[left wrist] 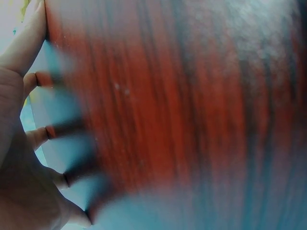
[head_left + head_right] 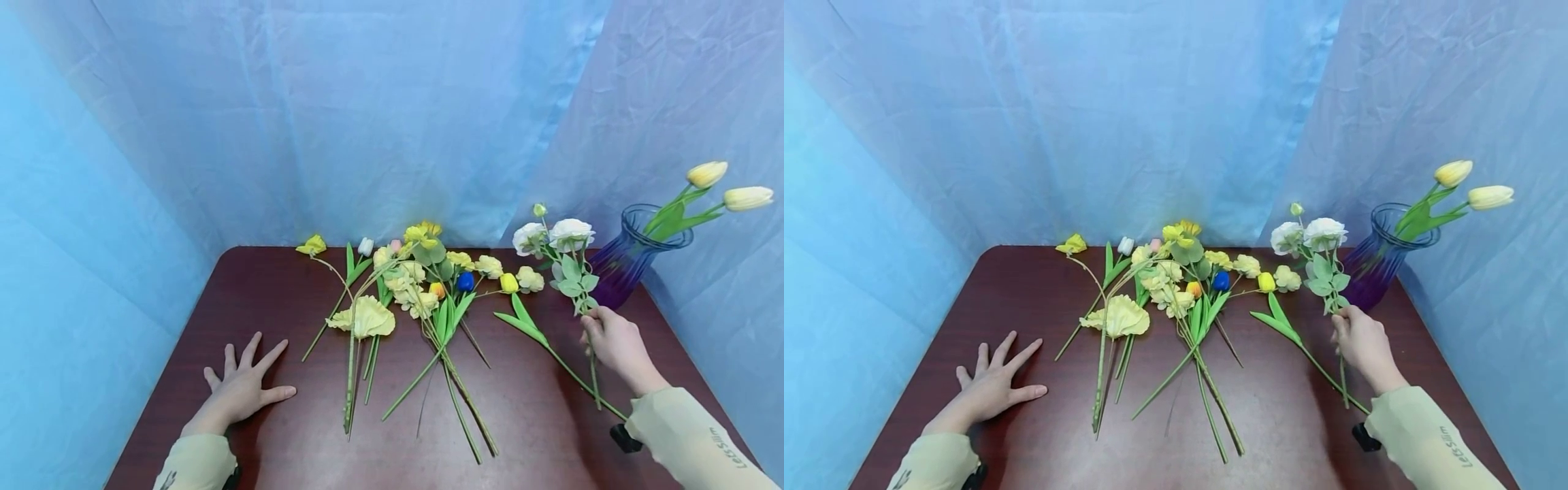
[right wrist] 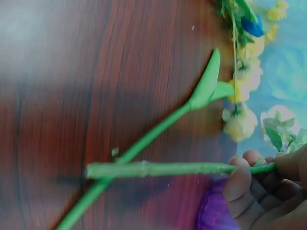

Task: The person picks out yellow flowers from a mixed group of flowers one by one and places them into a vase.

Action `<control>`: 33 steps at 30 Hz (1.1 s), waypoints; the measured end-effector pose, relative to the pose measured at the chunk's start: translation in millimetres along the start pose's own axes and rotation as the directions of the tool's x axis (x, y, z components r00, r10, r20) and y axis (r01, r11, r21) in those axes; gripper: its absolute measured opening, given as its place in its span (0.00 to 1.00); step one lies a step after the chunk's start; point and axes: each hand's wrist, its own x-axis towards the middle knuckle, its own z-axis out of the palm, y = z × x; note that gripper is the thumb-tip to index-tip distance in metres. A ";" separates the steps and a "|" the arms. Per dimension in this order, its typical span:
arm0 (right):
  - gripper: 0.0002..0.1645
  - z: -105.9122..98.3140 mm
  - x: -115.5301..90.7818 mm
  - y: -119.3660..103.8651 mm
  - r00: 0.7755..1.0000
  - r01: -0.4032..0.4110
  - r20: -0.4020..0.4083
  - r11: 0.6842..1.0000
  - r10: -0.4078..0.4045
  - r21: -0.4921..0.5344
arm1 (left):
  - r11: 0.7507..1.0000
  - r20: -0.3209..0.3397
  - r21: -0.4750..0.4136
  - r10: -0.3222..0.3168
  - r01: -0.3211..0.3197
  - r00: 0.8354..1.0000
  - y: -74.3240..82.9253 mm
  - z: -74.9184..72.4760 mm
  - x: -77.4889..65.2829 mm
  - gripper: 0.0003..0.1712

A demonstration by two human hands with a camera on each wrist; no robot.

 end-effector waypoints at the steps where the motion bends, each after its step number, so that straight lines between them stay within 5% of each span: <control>1: 0.10 -1.1 0.6 3.2 1.000 -0.005 0.008 1.000 0.005 -0.022 | 1.000 -0.001 -0.001 0.001 -0.001 1.000 0.1 0.1 -0.2 0.54; 14: 0.12 -11.3 3.7 35.2 0.976 -0.135 0.141 0.968 0.167 -0.211 | 1.000 -0.015 -0.011 0.004 -0.004 1.000 -0.3 2.1 -0.7 0.54; 33: 0.09 -1.4 5.4 48.9 0.995 -0.092 -0.070 0.943 0.073 -0.321 | 1.000 -0.012 -0.006 -0.004 0.004 1.000 0.0 0.8 -0.3 0.54</control>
